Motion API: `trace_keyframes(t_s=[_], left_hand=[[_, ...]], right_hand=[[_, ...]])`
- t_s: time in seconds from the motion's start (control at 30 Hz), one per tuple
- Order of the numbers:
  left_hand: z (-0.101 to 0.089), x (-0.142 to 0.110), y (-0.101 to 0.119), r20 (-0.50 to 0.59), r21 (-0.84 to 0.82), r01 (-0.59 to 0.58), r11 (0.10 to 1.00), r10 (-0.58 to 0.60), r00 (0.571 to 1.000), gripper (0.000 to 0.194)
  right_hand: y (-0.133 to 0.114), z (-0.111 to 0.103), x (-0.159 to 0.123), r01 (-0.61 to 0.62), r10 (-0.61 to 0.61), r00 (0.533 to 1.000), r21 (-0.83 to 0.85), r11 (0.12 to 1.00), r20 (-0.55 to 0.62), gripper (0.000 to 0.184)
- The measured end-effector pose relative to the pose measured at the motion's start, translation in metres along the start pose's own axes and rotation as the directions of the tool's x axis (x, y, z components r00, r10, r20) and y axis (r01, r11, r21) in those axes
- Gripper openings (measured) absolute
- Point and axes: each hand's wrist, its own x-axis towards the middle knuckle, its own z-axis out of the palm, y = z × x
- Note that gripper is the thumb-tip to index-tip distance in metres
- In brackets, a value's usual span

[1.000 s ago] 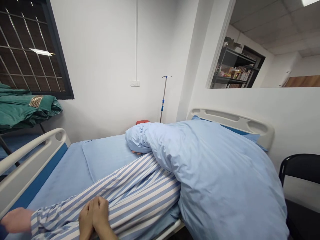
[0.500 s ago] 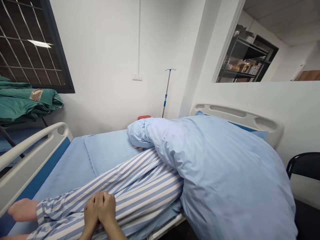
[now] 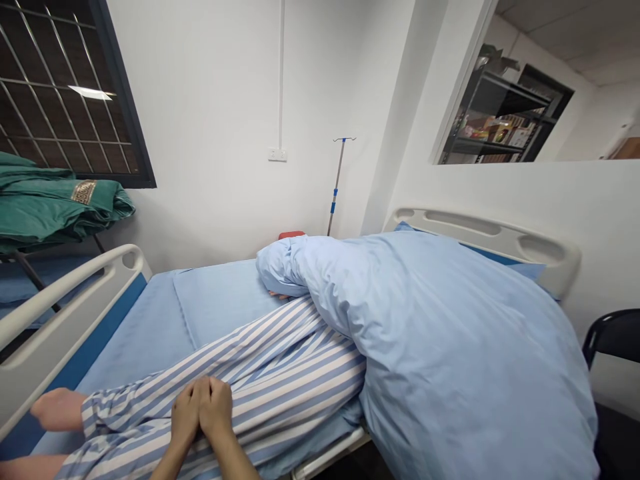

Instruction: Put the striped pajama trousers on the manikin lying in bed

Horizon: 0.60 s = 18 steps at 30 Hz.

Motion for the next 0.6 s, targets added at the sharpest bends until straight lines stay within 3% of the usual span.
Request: trace_keyframes(t_s=[0.2, 0.3, 0.43, 0.6], left_hand=[[-0.005, 0.009, 0.034, -0.137, -0.351, 0.044, 0.935, -0.098, 0.986, 0.036], [0.003, 0.009, 0.036, -0.15, -0.472, 0.031, 0.881, -0.115, 0.982, 0.036], [0.018, 0.003, 0.015, -0.131, -0.183, -0.029, 0.983, 0.005, 0.991, 0.03], [0.024, -0.002, 0.002, -0.148, -0.011, -0.142, 0.99, 0.138, 0.979, 0.029]], right_hand=[[0.003, 0.001, 0.006, -0.014, 0.013, 1.0, 0.115, 0.993, 0.006, 0.045], [0.004, 0.001, 0.007, -0.038, 0.037, 0.999, 0.175, 0.984, 0.013, 0.044], [0.008, 0.001, 0.005, -0.068, 0.069, 0.998, 0.206, 0.976, 0.005, 0.039], [0.009, 0.0, 0.003, -0.074, 0.074, 0.997, 0.187, 0.979, 0.008, 0.034]])
